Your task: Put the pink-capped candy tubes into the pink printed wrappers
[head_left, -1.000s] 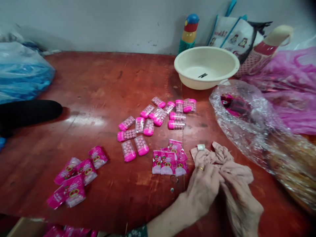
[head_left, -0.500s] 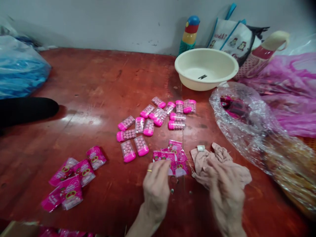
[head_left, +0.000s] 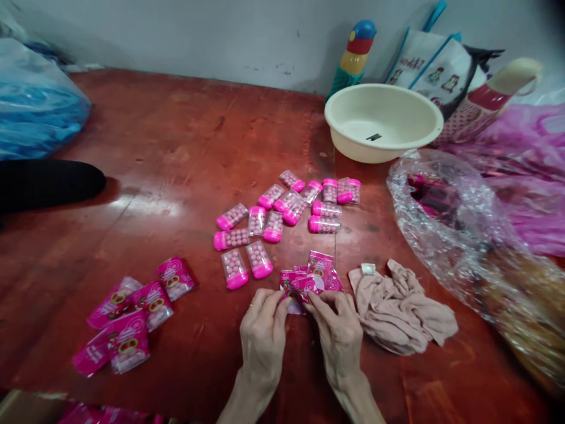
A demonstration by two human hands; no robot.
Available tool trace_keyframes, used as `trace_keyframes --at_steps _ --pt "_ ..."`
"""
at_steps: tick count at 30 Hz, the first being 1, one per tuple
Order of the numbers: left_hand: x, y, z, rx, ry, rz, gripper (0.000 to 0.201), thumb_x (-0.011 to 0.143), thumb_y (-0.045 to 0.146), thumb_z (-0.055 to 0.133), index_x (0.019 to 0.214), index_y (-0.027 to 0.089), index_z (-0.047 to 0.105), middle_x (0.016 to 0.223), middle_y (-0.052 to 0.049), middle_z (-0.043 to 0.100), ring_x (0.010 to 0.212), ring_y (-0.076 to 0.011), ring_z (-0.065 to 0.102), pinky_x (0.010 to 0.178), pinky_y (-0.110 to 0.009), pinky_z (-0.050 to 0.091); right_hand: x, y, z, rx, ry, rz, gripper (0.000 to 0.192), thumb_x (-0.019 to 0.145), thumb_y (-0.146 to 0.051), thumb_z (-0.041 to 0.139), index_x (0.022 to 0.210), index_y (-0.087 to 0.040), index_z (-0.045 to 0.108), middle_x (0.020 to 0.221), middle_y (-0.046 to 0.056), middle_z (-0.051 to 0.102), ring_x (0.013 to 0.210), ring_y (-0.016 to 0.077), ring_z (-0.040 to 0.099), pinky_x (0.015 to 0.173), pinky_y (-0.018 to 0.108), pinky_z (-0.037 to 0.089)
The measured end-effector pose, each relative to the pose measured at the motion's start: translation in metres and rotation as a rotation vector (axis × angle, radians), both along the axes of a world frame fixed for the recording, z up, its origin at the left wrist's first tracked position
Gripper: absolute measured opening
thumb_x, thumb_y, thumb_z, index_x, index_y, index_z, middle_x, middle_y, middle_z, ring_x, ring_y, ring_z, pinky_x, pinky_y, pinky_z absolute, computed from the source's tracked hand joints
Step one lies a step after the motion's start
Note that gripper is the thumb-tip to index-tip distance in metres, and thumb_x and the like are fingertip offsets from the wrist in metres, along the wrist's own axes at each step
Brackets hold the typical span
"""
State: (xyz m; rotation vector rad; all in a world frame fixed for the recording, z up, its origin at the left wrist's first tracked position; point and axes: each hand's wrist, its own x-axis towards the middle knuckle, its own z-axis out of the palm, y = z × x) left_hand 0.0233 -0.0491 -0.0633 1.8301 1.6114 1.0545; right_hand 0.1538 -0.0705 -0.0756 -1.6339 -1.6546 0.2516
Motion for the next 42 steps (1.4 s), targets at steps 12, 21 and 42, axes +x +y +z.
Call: trace_keyframes --at_steps 12,21,42 --pt "0.015 0.03 0.02 -0.73 -0.963 0.149 0.01 0.064 0.021 0.074 0.071 0.014 0.07 0.063 0.001 0.069 0.055 -0.0094 0.057 0.056 -0.019 0.047 -0.002 0.0 0.022 -0.254 0.624 -0.083 0.045 0.072 -0.022 0.07 0.115 -0.023 0.058 0.108 0.006 0.059 0.095 0.0218 0.058 0.078 0.033 0.049" --pt "0.019 0.029 0.012 -0.694 -0.791 0.144 0.013 0.064 0.025 0.073 0.069 0.014 0.067 0.06 0.001 0.065 0.052 -0.0108 0.056 0.053 -0.021 0.047 0.013 0.002 0.015 -0.383 0.796 -0.331 0.022 0.08 -0.034 0.06 0.089 -0.018 0.07 0.072 0.0 0.065 0.063 0.0151 0.055 0.059 0.025 0.045" --pt "0.017 0.033 0.003 0.026 0.024 0.012 0.025 0.081 0.027 0.058 0.103 0.019 0.064 0.094 -0.008 0.058 0.082 -0.02 0.06 0.07 -0.029 0.048 0.023 0.006 0.017 -0.408 0.977 -0.347 0.022 0.077 -0.037 0.062 0.085 -0.017 0.069 0.067 0.0 0.063 0.064 0.0155 0.053 0.059 0.025 0.043"
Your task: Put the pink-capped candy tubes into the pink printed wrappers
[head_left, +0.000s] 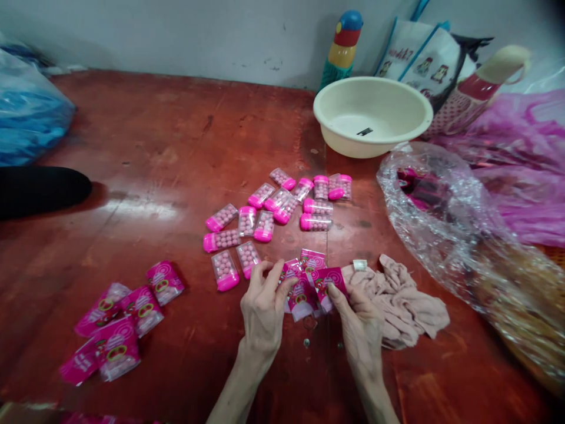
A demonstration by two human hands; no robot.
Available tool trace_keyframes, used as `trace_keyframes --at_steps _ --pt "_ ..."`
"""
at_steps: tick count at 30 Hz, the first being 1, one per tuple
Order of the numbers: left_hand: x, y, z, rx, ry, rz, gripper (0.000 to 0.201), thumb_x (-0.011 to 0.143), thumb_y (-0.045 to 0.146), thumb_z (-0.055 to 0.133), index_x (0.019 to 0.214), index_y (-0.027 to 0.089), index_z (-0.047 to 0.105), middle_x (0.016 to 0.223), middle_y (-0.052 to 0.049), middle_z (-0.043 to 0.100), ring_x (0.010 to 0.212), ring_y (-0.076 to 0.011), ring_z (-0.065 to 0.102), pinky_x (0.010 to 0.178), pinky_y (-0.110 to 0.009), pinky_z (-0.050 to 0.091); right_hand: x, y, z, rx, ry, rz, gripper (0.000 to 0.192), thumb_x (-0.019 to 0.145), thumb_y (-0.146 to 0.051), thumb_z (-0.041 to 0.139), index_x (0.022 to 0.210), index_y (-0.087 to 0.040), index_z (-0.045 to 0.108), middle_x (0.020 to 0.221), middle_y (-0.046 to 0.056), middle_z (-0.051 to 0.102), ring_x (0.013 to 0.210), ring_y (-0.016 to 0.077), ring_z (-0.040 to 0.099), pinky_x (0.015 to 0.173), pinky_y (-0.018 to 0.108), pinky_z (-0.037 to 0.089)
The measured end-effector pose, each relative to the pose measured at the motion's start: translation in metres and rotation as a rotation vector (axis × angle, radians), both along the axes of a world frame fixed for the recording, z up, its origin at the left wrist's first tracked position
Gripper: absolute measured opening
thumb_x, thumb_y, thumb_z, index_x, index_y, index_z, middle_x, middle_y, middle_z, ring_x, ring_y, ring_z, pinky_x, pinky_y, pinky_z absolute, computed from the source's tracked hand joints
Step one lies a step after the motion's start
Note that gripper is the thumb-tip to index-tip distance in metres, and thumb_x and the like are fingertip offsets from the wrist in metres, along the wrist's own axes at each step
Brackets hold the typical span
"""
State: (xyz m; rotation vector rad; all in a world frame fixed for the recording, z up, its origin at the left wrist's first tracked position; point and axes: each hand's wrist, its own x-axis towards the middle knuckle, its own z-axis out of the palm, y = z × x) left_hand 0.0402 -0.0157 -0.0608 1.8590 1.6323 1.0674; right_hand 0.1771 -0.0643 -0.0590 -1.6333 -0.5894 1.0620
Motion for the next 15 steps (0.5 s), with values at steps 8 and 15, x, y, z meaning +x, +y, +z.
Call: trace_keyframes --at_steps 8,15 --pt "0.019 -0.001 0.02 -0.556 -0.781 -0.163 0.007 0.073 0.019 0.066 0.068 0.016 0.069 0.069 -0.001 0.06 0.067 -0.0132 0.054 0.062 -0.023 0.043 -0.015 -0.001 0.01 0.022 -0.162 0.201 0.017 0.079 -0.031 0.061 0.081 -0.018 0.07 0.059 -0.002 0.059 0.053 0.0122 0.051 0.051 0.022 0.043" --pt "0.013 -0.008 0.014 -0.751 -1.139 0.057 0.015 0.065 0.017 0.072 0.054 0.013 0.063 0.053 0.004 0.05 0.052 -0.0076 0.043 0.051 -0.019 0.038 -0.029 -0.003 0.014 0.011 -0.167 0.326 0.025 0.084 -0.034 0.053 0.07 -0.016 0.064 0.058 -0.002 0.056 0.053 0.0116 0.048 0.049 0.021 0.038"
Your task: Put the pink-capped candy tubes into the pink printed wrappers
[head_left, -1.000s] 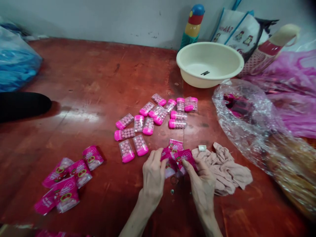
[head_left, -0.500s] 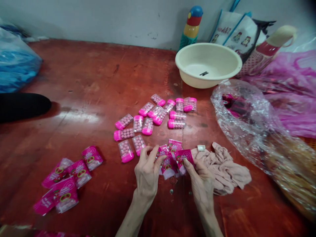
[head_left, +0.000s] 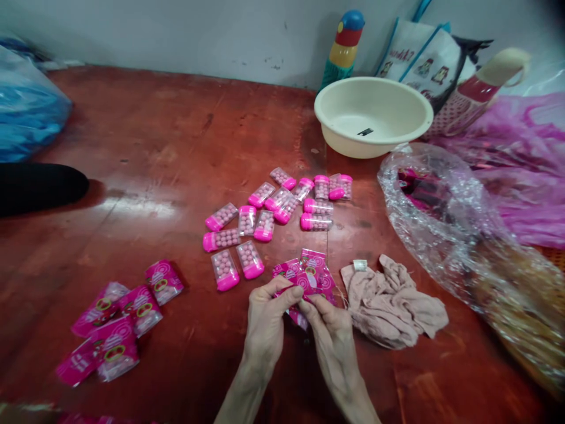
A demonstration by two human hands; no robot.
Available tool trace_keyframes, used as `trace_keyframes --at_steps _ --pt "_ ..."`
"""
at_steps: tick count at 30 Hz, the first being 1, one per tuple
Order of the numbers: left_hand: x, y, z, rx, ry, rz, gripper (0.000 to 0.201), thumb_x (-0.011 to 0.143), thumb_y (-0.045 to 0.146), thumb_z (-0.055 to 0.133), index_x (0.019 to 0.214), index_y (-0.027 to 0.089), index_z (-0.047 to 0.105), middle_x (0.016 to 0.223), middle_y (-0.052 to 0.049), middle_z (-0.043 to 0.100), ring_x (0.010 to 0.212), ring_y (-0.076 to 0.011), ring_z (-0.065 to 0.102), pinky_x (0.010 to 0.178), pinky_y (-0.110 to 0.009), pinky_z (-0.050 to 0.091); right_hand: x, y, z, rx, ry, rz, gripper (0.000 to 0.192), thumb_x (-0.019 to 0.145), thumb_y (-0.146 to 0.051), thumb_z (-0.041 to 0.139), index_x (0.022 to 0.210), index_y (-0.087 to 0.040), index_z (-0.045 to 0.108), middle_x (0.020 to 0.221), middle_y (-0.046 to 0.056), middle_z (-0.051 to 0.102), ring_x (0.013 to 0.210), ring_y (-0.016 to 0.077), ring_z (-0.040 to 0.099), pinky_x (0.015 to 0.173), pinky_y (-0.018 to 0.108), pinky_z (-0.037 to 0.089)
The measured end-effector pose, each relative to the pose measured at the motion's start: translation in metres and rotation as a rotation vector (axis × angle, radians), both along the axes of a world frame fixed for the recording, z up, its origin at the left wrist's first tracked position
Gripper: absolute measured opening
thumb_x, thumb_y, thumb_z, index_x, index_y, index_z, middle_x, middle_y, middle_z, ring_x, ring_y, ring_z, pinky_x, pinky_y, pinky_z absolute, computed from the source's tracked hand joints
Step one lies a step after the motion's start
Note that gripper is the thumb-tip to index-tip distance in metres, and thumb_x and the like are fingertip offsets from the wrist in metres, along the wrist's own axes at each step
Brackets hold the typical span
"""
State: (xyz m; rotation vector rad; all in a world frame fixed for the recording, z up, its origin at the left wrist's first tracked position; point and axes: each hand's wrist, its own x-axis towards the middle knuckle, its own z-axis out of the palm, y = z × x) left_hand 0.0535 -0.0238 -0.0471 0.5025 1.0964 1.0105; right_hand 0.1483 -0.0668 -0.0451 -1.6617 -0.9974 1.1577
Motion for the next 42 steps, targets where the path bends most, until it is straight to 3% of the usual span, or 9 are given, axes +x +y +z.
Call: trace_keyframes --at_steps 3,7,14,19,24,29,34,37,42 --pt "-0.004 0.003 0.003 -0.029 -0.038 0.027 0.013 0.063 0.018 0.073 0.056 0.012 0.064 0.054 0.003 0.054 0.052 -0.008 0.046 0.052 -0.019 0.04 -0.004 0.003 0.006 -0.005 -0.016 0.029 0.028 0.087 -0.035 0.049 0.07 -0.017 0.061 0.059 -0.002 0.055 0.053 0.0118 0.048 0.049 0.021 0.036" --pt "-0.009 0.006 0.004 0.013 -0.003 0.088 0.008 0.067 0.021 0.071 0.067 0.013 0.068 0.062 0.001 0.06 0.057 -0.0096 0.051 0.057 -0.021 0.042 0.0 0.007 0.012 0.013 -0.024 -0.016 0.017 0.084 -0.032 0.054 0.09 -0.019 0.064 0.073 0.0 0.064 0.064 0.0145 0.057 0.06 0.022 0.043" --pt "-0.016 0.003 -0.008 0.013 0.116 0.187 0.012 0.064 0.022 0.073 0.062 0.012 0.066 0.053 0.004 0.059 0.05 -0.0081 0.051 0.051 -0.019 0.043 -0.003 0.008 0.006 0.133 -0.181 0.029 0.029 0.09 -0.03 0.045 0.066 -0.018 0.054 0.058 -0.004 0.048 0.052 0.0099 0.043 0.051 0.021 0.033" --pt "-0.015 0.001 -0.003 0.054 0.235 0.176 0.035 0.064 0.019 0.074 0.096 0.016 0.062 0.07 0.002 0.068 0.063 -0.012 0.062 0.061 -0.021 0.05 -0.003 0.009 0.0 0.149 -0.231 0.005 0.03 0.091 -0.029 0.043 0.063 -0.019 0.046 0.057 -0.005 0.04 0.051 0.0095 0.036 0.049 0.021 0.029" --pt "-0.019 0.003 -0.002 0.16 0.393 0.217 0.017 0.061 0.017 0.075 0.07 0.016 0.06 0.053 0.006 0.059 0.045 -0.0073 0.052 0.042 -0.015 0.042 -0.005 0.012 0.0 0.172 -0.27 0.013 0.032 0.092 -0.029 0.041 0.061 -0.02 0.043 0.056 -0.005 0.038 0.049 0.0093 0.035 0.046 0.021 0.027" --pt "-0.026 0.007 -0.01 0.121 0.278 0.143 0.019 0.06 0.018 0.075 0.074 0.015 0.062 0.054 0.005 0.059 0.042 -0.0072 0.049 0.037 -0.016 0.04 -0.002 0.014 -0.001 0.201 -0.325 0.052 0.031 0.092 -0.027 0.041 0.062 -0.019 0.045 0.057 -0.005 0.04 0.05 0.01 0.038 0.049 0.022 0.029" --pt "-0.028 0.007 -0.013 0.128 0.324 0.125 0.012 0.064 0.018 0.072 0.064 0.015 0.061 0.049 0.005 0.055 0.041 -0.0066 0.047 0.039 -0.016 0.038 0.006 0.014 -0.003 0.169 -0.267 0.091 0.03 0.092 -0.031 0.038 0.07 -0.019 0.054 0.061 -0.003 0.046 0.054 0.0119 0.043 0.051 0.022 0.033" --pt "-0.028 0.006 -0.011 0.172 0.301 0.155 0.011 0.065 0.017 0.072 0.063 0.015 0.061 0.055 0.005 0.056 0.048 -0.007 0.048 0.045 -0.016 0.039 0.006 0.016 0.002 0.12 -0.194 0.084 0.021 0.087 -0.036 0.048 0.085 -0.019 0.06 0.066 -0.002 0.056 0.058 0.0139 0.05 0.054 0.023 0.038" --pt "-0.028 0.008 -0.003 0.173 0.009 0.122 0.013 0.072 0.015 0.066 0.061 0.014 0.059 0.086 -0.003 0.065 0.079 -0.0137 0.057 0.073 -0.022 0.045 0.0 0.019 0.007 0.084 -0.186 0.05 0.024 0.085 -0.033 0.055 0.066 -0.019 0.057 0.059 -0.004 0.05 0.055 0.0118 0.045 0.053 0.022 0.034"
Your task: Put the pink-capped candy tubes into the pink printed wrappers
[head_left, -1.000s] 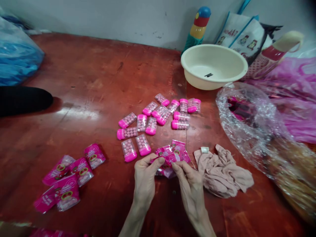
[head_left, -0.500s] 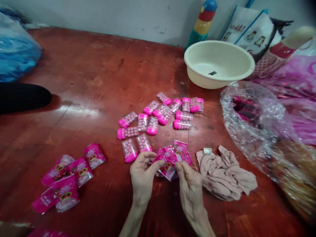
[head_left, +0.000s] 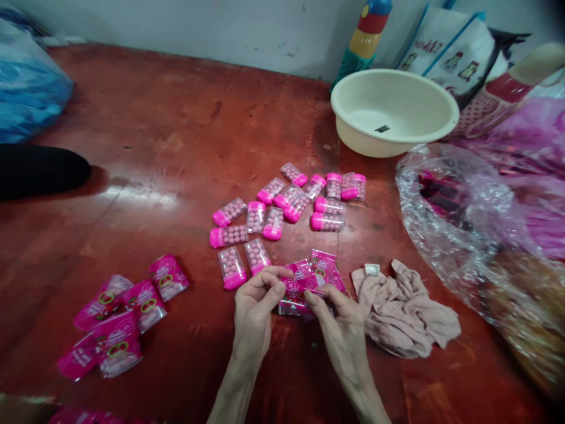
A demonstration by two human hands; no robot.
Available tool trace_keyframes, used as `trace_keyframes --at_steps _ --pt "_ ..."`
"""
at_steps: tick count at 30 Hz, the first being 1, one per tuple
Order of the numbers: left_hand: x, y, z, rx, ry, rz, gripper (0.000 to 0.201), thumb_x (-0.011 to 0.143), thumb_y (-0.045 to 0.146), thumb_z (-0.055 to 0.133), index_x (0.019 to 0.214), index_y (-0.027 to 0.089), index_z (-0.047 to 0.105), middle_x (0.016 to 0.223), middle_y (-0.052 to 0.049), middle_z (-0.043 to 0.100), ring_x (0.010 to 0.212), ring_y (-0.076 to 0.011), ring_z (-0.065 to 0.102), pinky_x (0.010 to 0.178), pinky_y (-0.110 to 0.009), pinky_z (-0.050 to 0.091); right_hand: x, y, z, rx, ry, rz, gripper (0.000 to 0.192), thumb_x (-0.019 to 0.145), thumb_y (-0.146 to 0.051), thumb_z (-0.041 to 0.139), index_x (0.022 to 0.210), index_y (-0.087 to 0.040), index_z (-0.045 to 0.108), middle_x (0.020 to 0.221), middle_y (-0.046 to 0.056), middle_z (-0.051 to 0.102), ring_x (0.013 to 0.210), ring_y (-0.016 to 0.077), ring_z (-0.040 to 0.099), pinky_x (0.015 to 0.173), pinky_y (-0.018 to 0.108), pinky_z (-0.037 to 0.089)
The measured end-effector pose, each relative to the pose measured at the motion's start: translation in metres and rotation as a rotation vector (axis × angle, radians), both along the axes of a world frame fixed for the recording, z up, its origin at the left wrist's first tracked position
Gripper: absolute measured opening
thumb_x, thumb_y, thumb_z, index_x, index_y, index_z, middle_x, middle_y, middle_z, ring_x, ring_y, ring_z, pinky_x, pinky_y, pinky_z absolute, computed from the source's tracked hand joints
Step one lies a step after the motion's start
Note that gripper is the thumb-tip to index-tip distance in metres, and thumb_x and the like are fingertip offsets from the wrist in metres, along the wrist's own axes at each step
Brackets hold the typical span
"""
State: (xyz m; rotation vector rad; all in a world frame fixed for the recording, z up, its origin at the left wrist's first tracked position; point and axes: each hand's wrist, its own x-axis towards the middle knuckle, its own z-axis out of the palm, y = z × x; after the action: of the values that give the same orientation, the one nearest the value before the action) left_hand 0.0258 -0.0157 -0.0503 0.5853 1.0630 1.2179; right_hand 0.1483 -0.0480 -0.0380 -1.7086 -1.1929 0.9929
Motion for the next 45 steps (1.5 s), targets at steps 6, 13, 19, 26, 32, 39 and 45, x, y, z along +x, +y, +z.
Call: trace_keyframes --at_steps 6,13,19,26,32,39,45 --pt "-0.003 0.003 -0.001 0.023 -0.111 -0.008 0.017 0.079 0.029 0.06 0.075 0.014 0.066 0.094 -0.009 0.066 0.085 -0.0195 0.06 0.08 -0.031 0.045 -0.003 -0.003 -0.004 0.064 0.042 0.058 0.033 0.091 -0.029 0.045 0.06 -0.018 0.045 0.059 -0.004 0.038 0.055 0.0103 0.036 0.052 0.023 0.028" --pt "-0.004 -0.002 -0.004 0.019 0.021 -0.173 0.017 0.069 0.02 0.071 0.086 0.015 0.071 0.079 -0.004 0.069 0.071 -0.015 0.061 0.066 -0.023 0.047 -0.008 -0.002 -0.005 0.092 0.006 0.1 0.032 0.091 -0.029 0.045 0.061 -0.018 0.047 0.059 -0.003 0.04 0.056 0.0109 0.038 0.054 0.024 0.03" --pt "-0.019 0.008 0.002 -0.142 -0.098 0.327 0.016 0.05 0.019 0.081 0.062 0.014 0.072 0.058 0.0 0.07 0.055 -0.0095 0.061 0.058 -0.019 0.05 -0.007 0.008 -0.001 0.059 -0.031 0.028 0.034 0.091 -0.033 0.043 0.061 -0.018 0.05 0.057 -0.003 0.047 0.053 0.0116 0.043 0.051 0.023 0.034" --pt "-0.058 0.014 0.013 -0.151 -0.149 0.567 0.024 0.041 0.017 0.085 0.061 0.014 0.071 0.059 0.001 0.071 0.055 -0.0085 0.063 0.057 -0.016 0.053 -0.039 0.061 0.005 0.316 -0.546 0.462 0.036 0.085 -0.006 0.039 0.11 -0.022 0.058 0.109 0.01 0.058 0.098 0.0233 0.055 0.078 0.036 0.049" --pt "-0.07 0.018 0.016 -0.152 -0.247 0.578 0.019 0.048 0.015 0.082 0.061 0.013 0.069 0.061 0.0 0.072 0.055 -0.0095 0.064 0.057 -0.018 0.053 -0.035 0.062 -0.01 0.311 -0.591 0.811 0.06 0.082 0.001 0.028 0.14 -0.015 0.026 0.147 0.019 0.021 0.135 0.029 0.023 0.097 0.049 0.04" --pt "-0.074 0.018 0.014 -0.16 -0.353 0.608 0.015 0.052 0.012 0.08 0.062 0.013 0.068 0.061 -0.001 0.072 0.055 -0.0102 0.064 0.055 -0.018 0.053 -0.022 0.049 -0.031 0.373 -0.638 0.747 0.056 0.088 -0.007 0.034 0.141 -0.02 0.021 0.15 0.018 0.014 0.135 0.0312 0.02 0.1 0.052 0.036" --pt "-0.073 0.017 0.007 -0.15 -0.342 0.607 0.012 0.059 0.015 0.078 0.067 0.012 0.069 0.068 -0.003 0.073 0.061 -0.0124 0.066 0.061 -0.023 0.054 -0.026 0.044 -0.009 0.34 -0.559 0.388 0.027 0.085 -0.031 0.051 0.112 -0.024 0.054 0.107 0.01 0.064 0.096 0.0281 0.063 0.073 0.039 0.054"
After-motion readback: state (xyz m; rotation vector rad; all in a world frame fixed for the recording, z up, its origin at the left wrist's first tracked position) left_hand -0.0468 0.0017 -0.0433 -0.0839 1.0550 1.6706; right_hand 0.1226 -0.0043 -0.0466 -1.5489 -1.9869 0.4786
